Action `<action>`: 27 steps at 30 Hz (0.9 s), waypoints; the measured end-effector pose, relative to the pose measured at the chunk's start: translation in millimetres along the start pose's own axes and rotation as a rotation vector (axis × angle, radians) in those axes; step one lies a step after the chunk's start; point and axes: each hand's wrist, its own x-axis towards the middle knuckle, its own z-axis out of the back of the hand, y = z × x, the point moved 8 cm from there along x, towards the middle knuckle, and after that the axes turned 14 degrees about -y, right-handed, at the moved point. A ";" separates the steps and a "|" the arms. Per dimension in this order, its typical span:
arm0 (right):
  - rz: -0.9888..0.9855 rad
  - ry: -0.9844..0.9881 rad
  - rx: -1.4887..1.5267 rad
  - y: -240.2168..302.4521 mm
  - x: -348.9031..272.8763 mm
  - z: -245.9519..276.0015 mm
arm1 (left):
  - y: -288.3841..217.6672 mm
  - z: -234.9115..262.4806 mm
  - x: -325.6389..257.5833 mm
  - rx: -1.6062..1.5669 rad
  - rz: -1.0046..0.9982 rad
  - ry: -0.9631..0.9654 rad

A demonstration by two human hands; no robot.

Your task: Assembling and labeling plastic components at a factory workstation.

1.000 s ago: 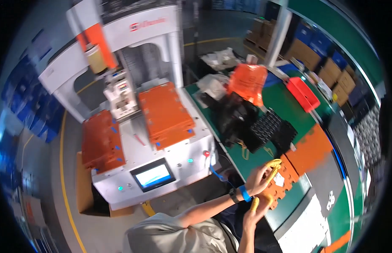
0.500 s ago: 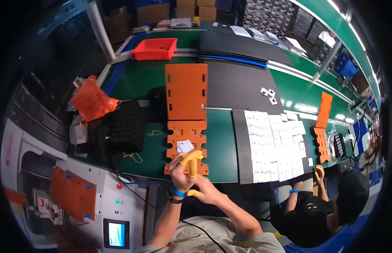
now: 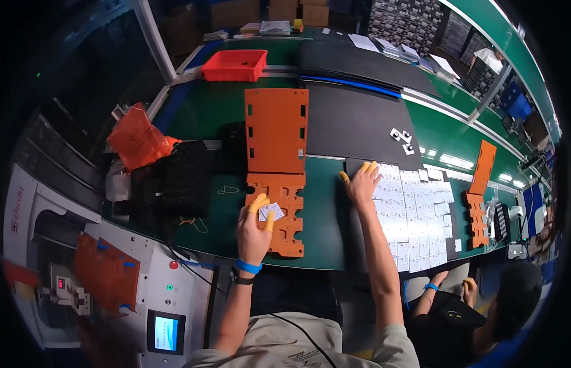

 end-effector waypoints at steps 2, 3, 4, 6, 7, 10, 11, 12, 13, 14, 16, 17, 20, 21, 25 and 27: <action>0.024 0.009 0.013 10.2 -5.0 -16.8 | 11.9 -7.2 -3.9 0.122 -0.143 0.110; 0.073 -0.013 0.046 22.2 -6.9 -17.6 | 29.1 -15.8 -10.7 0.148 -0.155 0.198; 0.116 -0.035 0.068 24.0 -10.6 -20.1 | 32.2 -19.3 -13.1 0.175 -0.162 0.190; 0.184 -0.141 0.123 25.4 -12.7 -19.6 | 38.7 -30.1 -16.5 0.180 -0.129 0.181; 0.182 -0.127 0.148 29.3 -12.8 -18.9 | 43.3 -29.7 -17.3 0.185 -0.133 0.176; 0.178 -0.139 0.187 33.5 -14.1 -12.0 | 39.2 -30.3 -21.0 0.180 -0.187 0.242; 0.178 -0.159 0.194 32.8 -16.2 -9.2 | 37.4 -27.8 -20.6 0.181 -0.193 0.244; 0.173 -0.162 0.197 32.2 -18.6 -8.5 | 36.8 -28.1 -22.4 0.169 -0.194 0.286; 0.189 -0.185 0.194 33.7 -19.3 -5.8 | 35.1 -27.9 -21.9 0.151 -0.193 0.324; 0.207 -0.208 0.190 35.1 -20.3 -3.5 | 33.7 -24.6 -19.1 0.147 -0.196 0.321; 0.209 -0.219 0.191 35.7 -22.8 -1.7 | 38.5 -20.9 -14.0 0.078 -0.077 0.387; 0.212 -0.225 0.194 36.4 -23.4 -1.0 | 44.1 -24.5 -12.7 0.073 -0.087 0.435; 0.202 -0.216 0.173 36.6 -23.2 -1.9 | 48.4 -29.4 -3.9 0.053 -0.114 0.514; 0.205 -0.215 0.175 37.1 -23.6 -2.1 | 50.0 -28.1 -1.8 0.054 -0.112 0.511; 0.191 -0.211 0.209 34.2 -21.6 -2.6 | 34.4 -31.5 -5.5 0.105 -0.246 0.591; 0.167 -0.221 0.244 30.8 -21.6 -2.2 | 25.2 -31.3 -7.9 0.099 -0.263 0.593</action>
